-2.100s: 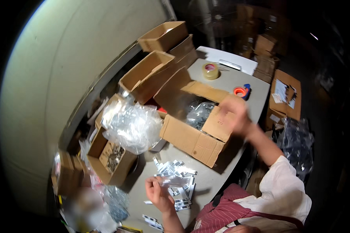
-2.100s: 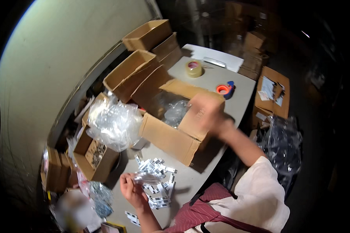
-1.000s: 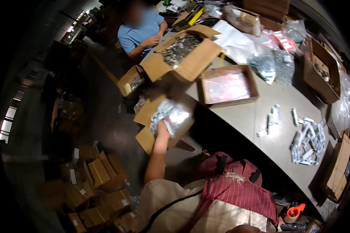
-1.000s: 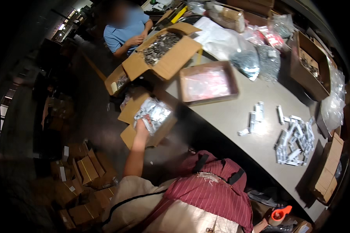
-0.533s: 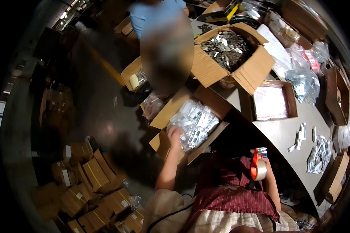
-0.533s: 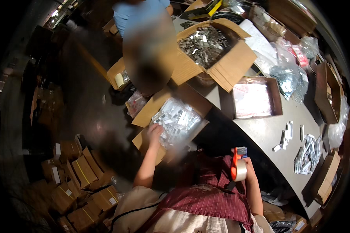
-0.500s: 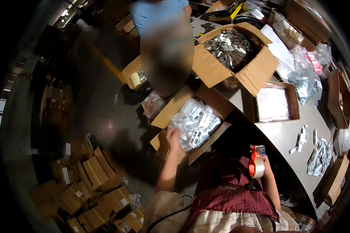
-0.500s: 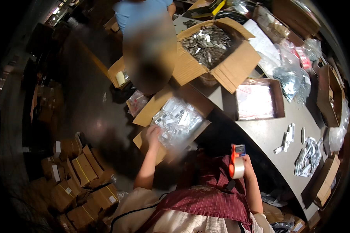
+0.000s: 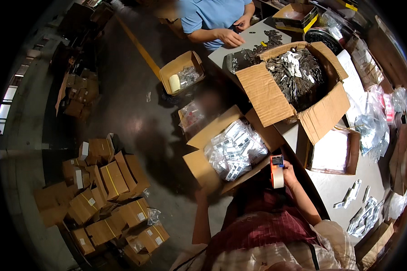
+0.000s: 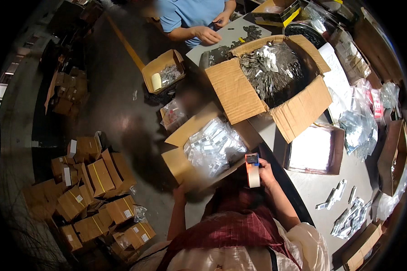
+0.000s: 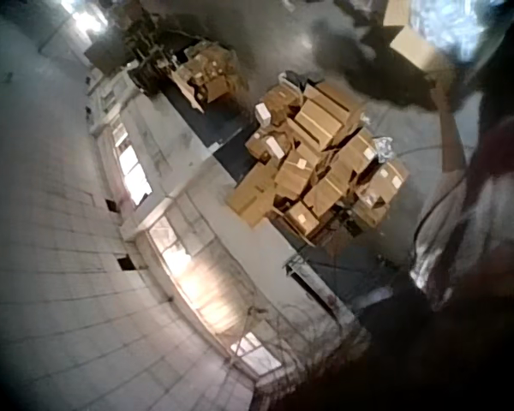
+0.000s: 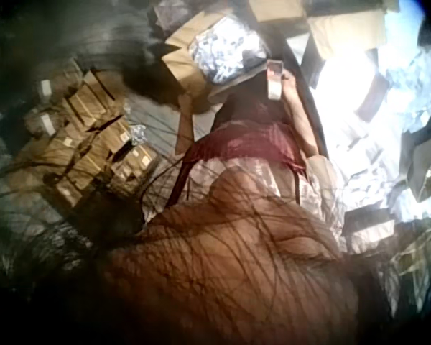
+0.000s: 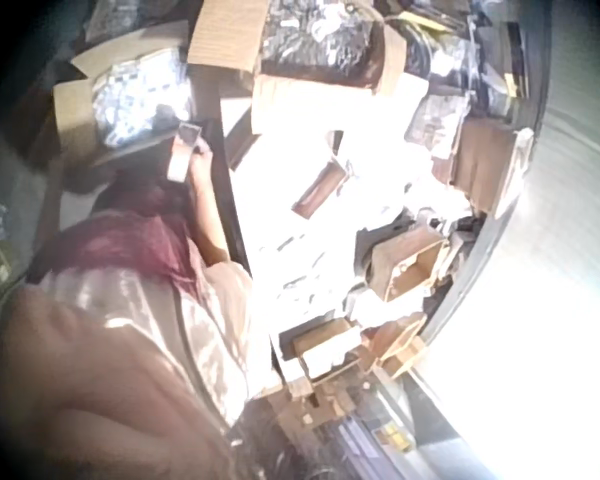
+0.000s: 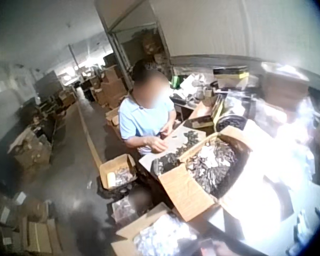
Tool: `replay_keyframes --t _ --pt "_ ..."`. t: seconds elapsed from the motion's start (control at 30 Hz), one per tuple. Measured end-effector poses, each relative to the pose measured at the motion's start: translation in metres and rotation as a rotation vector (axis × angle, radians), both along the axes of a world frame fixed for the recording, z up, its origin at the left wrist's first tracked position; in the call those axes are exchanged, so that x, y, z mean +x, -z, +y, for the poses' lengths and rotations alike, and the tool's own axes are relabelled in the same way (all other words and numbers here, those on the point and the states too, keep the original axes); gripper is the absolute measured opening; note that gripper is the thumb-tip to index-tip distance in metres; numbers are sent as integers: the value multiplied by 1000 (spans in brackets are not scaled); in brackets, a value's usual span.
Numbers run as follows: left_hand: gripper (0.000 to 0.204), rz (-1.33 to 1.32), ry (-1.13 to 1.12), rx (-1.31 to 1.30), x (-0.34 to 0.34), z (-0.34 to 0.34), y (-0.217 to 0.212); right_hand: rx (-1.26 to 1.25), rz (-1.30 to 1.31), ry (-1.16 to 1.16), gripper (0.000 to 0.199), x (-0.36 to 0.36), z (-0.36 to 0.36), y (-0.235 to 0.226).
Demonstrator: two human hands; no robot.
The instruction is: The person sorts small white electronic components on a table, places them into a cardboard box lined with bubble wrap, and seals the box with tape. The person then returns to sorting the remaining components.
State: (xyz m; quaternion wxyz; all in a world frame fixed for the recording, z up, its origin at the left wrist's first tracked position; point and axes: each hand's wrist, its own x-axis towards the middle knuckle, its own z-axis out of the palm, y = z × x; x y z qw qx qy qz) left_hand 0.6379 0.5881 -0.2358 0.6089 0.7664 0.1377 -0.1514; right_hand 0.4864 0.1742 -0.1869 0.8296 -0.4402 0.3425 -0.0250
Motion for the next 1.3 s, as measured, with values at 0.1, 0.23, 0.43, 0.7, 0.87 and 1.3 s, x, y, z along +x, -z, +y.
replay_keyframes --t 0.1,0.23,0.43,0.7,0.87,1.3 --pt "52 87 454 545 10 -22 -33 -9 -83 18 38 18 -4 4" --pt "50 -123 1123 943 42 -26 -40 -216 -163 18 40 57 -8 -6" --pt "60 59 1093 750 67 14 -21 -618 54 106 35 91 9 2" --pt "69 -2 1187 644 136 56 -29 -436 469 514 23 64 62 39" --pt "65 -360 1287 507 198 70 -39 -519 649 458 22 66 146 4" --pt "67 -2 1800 765 227 69 -38 -504 888 235 39 61 211 -4"
